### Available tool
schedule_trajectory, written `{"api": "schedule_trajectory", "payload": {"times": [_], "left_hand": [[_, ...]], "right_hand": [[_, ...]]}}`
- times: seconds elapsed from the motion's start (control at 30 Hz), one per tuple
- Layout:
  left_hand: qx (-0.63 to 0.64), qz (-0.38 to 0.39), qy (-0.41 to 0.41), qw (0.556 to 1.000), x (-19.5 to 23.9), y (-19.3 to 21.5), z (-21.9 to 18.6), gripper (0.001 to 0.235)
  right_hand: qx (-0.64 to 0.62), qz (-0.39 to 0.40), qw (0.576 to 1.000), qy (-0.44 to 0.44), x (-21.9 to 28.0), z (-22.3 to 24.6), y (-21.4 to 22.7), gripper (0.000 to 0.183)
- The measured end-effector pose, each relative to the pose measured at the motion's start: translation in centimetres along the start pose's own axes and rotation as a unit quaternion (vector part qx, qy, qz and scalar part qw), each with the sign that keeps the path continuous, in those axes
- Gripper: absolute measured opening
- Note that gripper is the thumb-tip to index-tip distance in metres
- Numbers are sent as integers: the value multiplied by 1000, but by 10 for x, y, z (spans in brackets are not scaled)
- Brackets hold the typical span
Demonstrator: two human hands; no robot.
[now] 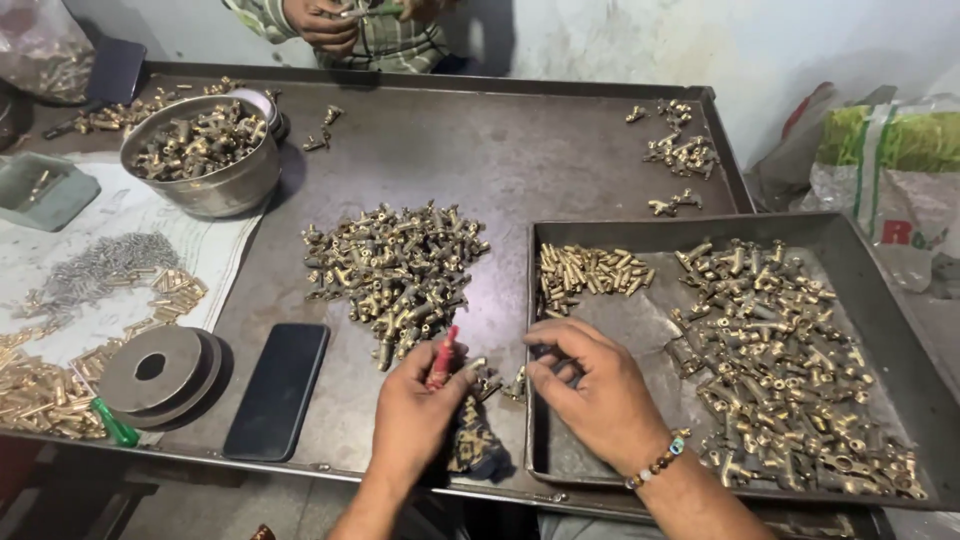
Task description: The person uses a red-handled tool to apply a substance to small brass-colored metal parts and places them into a metal tray. Another person across the table also handles similar parts. The camera wearer continues the repetitive application and placement throughout the clip.
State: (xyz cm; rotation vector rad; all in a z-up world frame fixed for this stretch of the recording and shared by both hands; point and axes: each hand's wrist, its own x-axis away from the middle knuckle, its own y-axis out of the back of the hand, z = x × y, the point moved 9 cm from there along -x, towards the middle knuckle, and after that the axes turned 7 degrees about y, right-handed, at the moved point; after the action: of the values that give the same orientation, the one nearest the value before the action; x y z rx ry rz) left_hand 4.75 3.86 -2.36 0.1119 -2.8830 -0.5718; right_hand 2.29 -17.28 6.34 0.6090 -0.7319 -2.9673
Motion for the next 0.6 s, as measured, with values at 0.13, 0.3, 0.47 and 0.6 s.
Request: {"api": "schedule_trajectory", "payload": {"times": [0.13, 0.3, 0.47, 0.6], "left_hand": [[185, 44, -104, 976, -4, -3, -1, 27], [251, 172, -10, 952, 4, -31, 2, 25], [267, 183, 14, 946, 13, -37, -1, 24], [328, 223, 48, 917, 36, -28, -33, 33]], "right_hand": [[37, 34, 996, -79, 0, -2, -5, 32], [123, 84, 967, 208, -1, 53, -15, 33], [80, 97, 985, 118, -1, 28, -17, 20], [-4, 64, 997, 35, -2, 10, -13, 14]]}}
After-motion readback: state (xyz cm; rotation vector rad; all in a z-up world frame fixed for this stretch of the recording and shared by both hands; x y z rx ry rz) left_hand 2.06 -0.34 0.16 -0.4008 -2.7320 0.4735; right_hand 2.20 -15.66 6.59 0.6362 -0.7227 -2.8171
